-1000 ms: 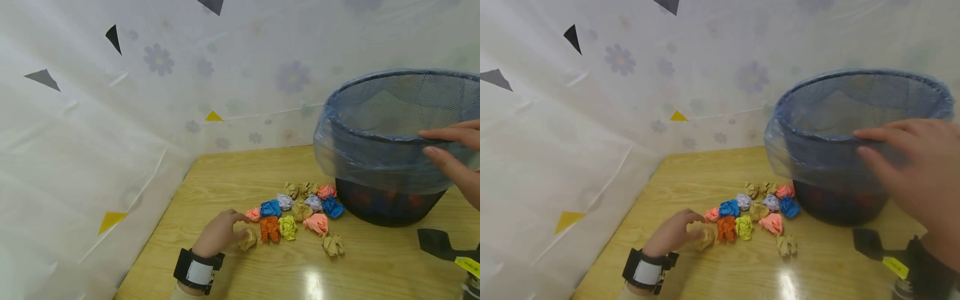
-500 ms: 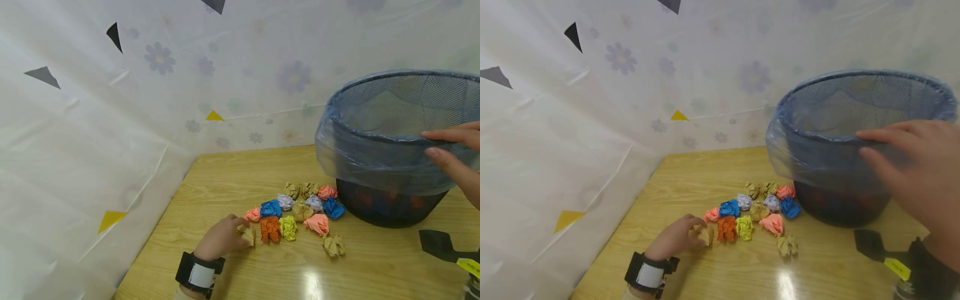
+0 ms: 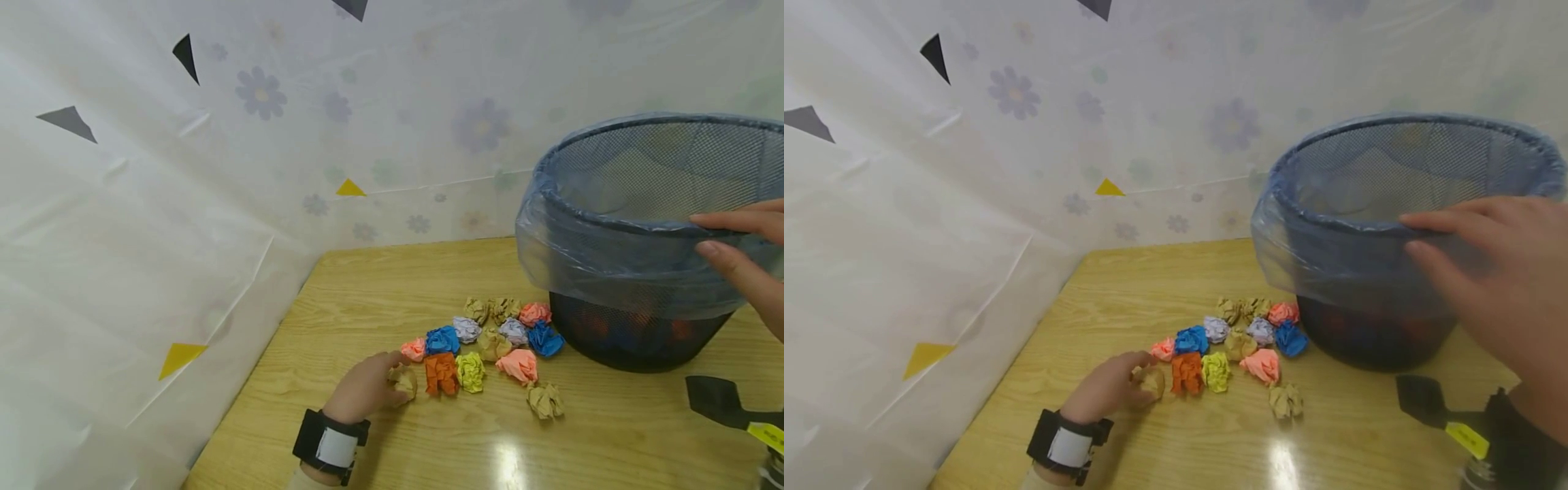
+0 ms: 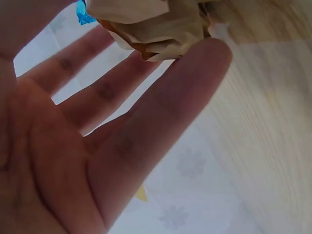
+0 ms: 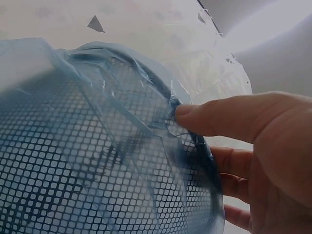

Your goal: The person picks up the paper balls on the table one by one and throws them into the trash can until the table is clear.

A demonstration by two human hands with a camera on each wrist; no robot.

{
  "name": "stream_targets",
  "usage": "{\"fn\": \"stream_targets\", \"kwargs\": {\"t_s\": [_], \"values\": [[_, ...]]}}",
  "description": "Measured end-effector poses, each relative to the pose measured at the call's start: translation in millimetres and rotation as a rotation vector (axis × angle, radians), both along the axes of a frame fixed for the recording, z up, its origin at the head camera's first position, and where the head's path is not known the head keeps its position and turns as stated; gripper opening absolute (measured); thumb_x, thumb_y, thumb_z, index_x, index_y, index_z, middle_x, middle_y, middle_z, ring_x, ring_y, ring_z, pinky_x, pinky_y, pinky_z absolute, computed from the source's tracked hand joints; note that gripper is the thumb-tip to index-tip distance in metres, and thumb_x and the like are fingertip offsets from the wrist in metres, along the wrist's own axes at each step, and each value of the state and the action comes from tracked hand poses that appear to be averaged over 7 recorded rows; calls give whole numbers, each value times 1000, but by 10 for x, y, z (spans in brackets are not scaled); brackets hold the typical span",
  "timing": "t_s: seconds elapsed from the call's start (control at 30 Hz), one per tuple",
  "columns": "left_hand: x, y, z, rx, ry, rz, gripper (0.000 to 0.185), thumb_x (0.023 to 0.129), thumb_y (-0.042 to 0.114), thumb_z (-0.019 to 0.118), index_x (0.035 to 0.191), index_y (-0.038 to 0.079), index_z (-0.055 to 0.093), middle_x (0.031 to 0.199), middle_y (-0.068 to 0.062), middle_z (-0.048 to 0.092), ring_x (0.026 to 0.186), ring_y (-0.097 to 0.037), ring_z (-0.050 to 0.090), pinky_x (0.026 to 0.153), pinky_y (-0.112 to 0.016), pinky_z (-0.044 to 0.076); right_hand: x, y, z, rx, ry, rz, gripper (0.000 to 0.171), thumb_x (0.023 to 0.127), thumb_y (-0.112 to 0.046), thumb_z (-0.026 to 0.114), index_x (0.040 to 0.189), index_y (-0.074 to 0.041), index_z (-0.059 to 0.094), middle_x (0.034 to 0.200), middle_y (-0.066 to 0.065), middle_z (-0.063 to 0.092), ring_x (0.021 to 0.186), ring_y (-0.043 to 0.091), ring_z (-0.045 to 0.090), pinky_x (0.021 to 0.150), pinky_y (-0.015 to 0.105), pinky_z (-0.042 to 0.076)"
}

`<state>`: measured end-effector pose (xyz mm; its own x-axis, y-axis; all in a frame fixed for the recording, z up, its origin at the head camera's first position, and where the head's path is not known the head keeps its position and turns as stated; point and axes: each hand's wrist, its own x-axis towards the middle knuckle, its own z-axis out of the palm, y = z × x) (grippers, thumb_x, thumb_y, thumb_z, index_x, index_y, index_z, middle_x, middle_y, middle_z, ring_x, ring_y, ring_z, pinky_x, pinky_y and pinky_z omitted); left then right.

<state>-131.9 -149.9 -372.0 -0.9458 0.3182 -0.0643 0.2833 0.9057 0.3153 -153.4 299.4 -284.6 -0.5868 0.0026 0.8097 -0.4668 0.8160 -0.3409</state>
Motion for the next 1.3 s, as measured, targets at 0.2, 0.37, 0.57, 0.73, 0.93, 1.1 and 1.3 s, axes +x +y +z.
{"fn": "stream_targets", "kwargs": {"t_s": [0.2, 0.37, 0.57, 0.73, 0.93, 1.1, 1.3], "values": [[13, 17, -17, 17, -8, -32, 33, 74, 16, 79, 105, 17, 69, 97, 2, 58, 77, -10, 54, 66, -26, 46, -38, 45, -36, 6, 3, 0, 34, 88, -4, 62, 122, -5, 61, 115, 23, 57, 112, 39, 45, 105, 43, 26], [5, 25, -61, 44, -17, -18, 29, 72, 11, 79, 97, 19, 68, 91, 4, 51, 69, -8, 47, 60, -23, 41, -81, 103, -75, 24, 23, 1, 36, 87, -4, 64, 123, -8, 62, 115, 22, 58, 112, 39, 46, 105, 44, 26], [-13, -2, -89, 2, 15, -47, 27, 73, 15, 79, 96, 20, 67, 88, 4, 49, 65, -8, 45, 57, -22, 40, -142, 195, -169, 34, 56, 6, 38, 84, -4, 67, 121, -13, 64, 115, 20, 59, 112, 36, 47, 104, 45, 26], [-8, -47, -62, -3, 52, -54, 26, 71, 15, 79, 95, 19, 67, 86, 5, 49, 64, -8, 46, 57, -22, 41, -203, 266, -244, 34, 54, 0, 41, 82, -4, 69, 120, -17, 65, 116, 17, 59, 114, 34, 47, 104, 44, 25], [-12, -61, 80, 14, 75, -30, 31, 74, 11, 76, 102, 18, 66, 93, 1, 51, 67, -10, 47, 57, -24, 42, -190, 266, -242, 34, 47, -10, 42, 81, -4, 70, 120, -18, 66, 118, 16, 59, 115, 33, 46, 104, 45, 25], [-27, -23, 236, 49, 104, -20, 35, 78, 16, 75, 111, 16, 63, 97, -1, 50, 67, -10, 47, 57, -24, 42, -145, 209, -185, 32, 55, 1, 40, 82, -4, 69, 120, -15, 65, 116, 18, 59, 112, 35, 47, 103, 45, 27], [-33, 69, 342, 91, 198, -26, 36, 82, 20, 72, 116, 16, 61, 101, -2, 49, 72, -10, 50, 58, -23, 43, -130, 193, -163, 38, 54, -4, 42, 81, -4, 69, 121, -15, 64, 116, 19, 59, 112, 36, 47, 103, 46, 27]]}}
